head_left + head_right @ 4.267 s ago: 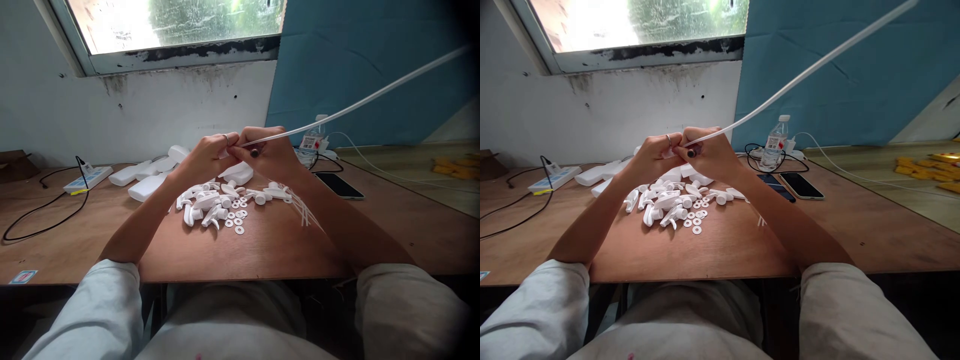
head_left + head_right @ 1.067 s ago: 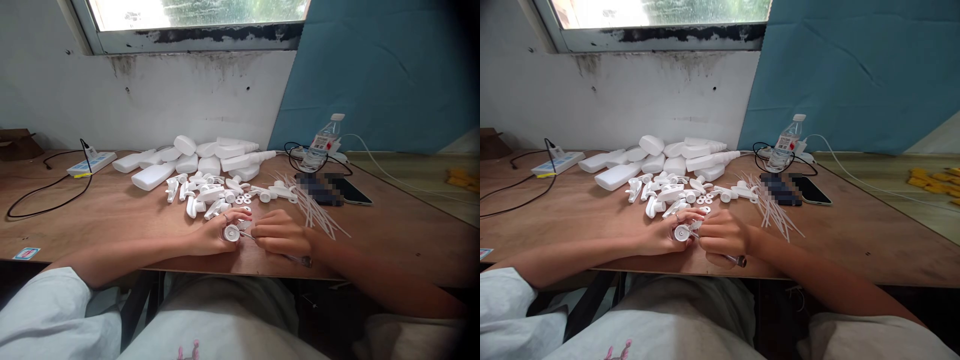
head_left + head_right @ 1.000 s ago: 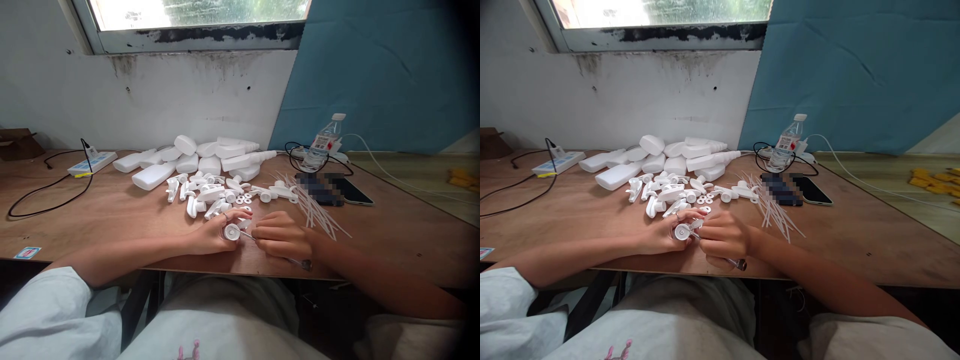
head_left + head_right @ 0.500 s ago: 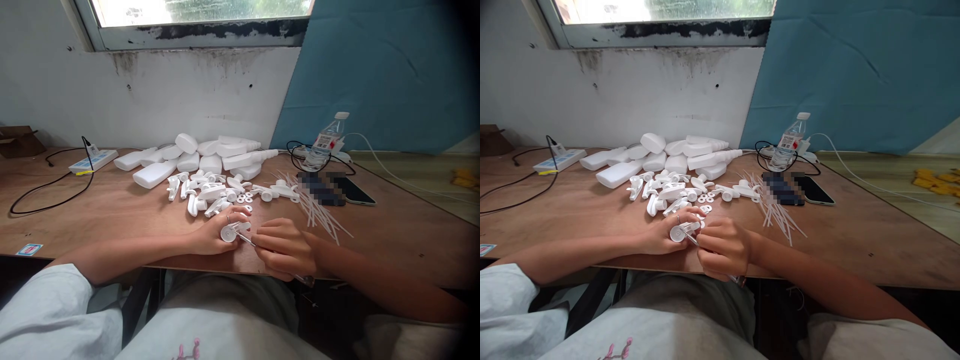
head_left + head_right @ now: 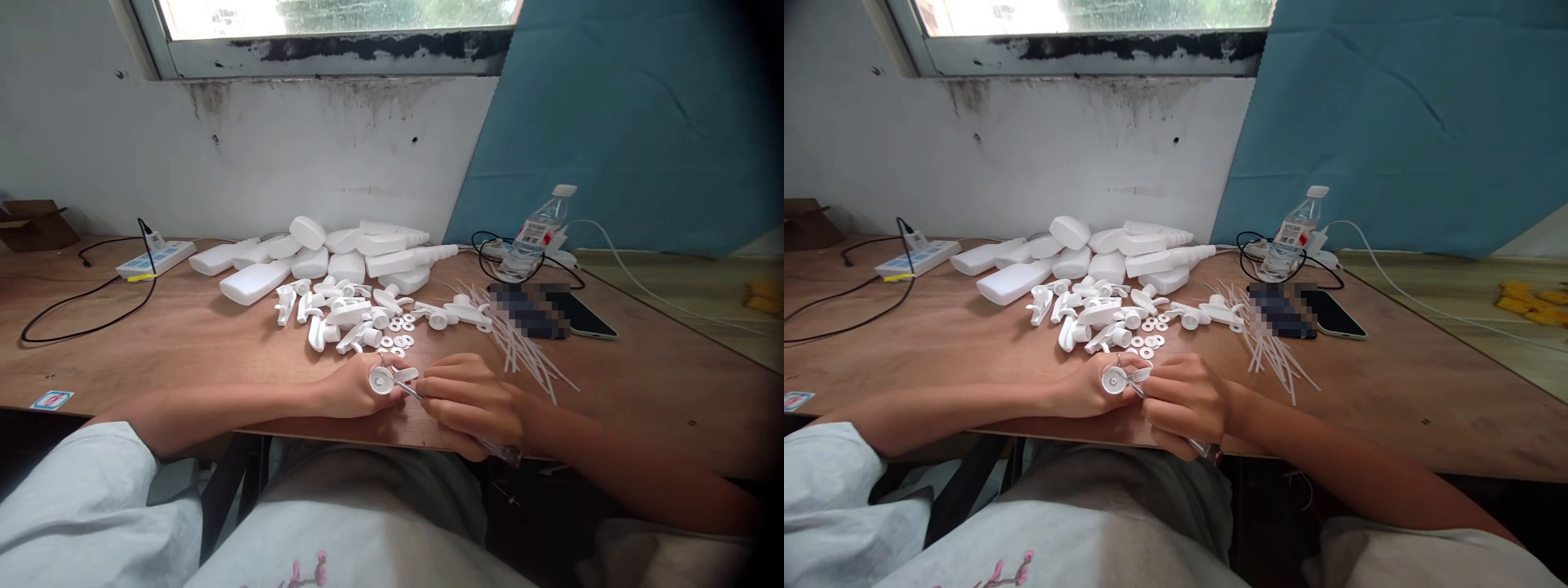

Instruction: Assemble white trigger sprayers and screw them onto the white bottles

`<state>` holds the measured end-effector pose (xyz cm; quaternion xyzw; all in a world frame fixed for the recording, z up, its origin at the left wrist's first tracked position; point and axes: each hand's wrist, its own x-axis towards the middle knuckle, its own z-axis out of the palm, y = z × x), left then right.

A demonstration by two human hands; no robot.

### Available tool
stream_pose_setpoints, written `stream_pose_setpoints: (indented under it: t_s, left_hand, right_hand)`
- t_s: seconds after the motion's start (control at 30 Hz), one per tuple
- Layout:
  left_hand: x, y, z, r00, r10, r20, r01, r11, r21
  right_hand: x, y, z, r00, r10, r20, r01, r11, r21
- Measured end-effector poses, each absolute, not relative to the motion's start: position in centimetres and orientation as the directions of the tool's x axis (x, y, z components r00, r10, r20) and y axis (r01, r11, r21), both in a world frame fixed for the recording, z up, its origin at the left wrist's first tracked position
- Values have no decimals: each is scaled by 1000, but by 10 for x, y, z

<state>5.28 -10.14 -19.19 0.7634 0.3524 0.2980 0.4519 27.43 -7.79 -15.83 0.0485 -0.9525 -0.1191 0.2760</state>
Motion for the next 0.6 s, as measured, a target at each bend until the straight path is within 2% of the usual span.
stream_pose_setpoints:
  t_s: [0.27, 0.43, 0.6]
  left_hand:
    - [55, -105, -191, 525, 840, 141, 366, -372, 853]
    - [59, -108, -191, 491, 857, 154, 426, -391, 816]
    - [60, -111, -186, 487, 857, 166, 485, -424, 765]
  right_hand:
    - [268, -83, -153, -797, -62, 601, 5, 994, 109]
    - [256, -89, -144, -736, 68, 674, 36, 997, -62]
    - [250, -97, -128, -762, 128, 635, 50, 989, -140]
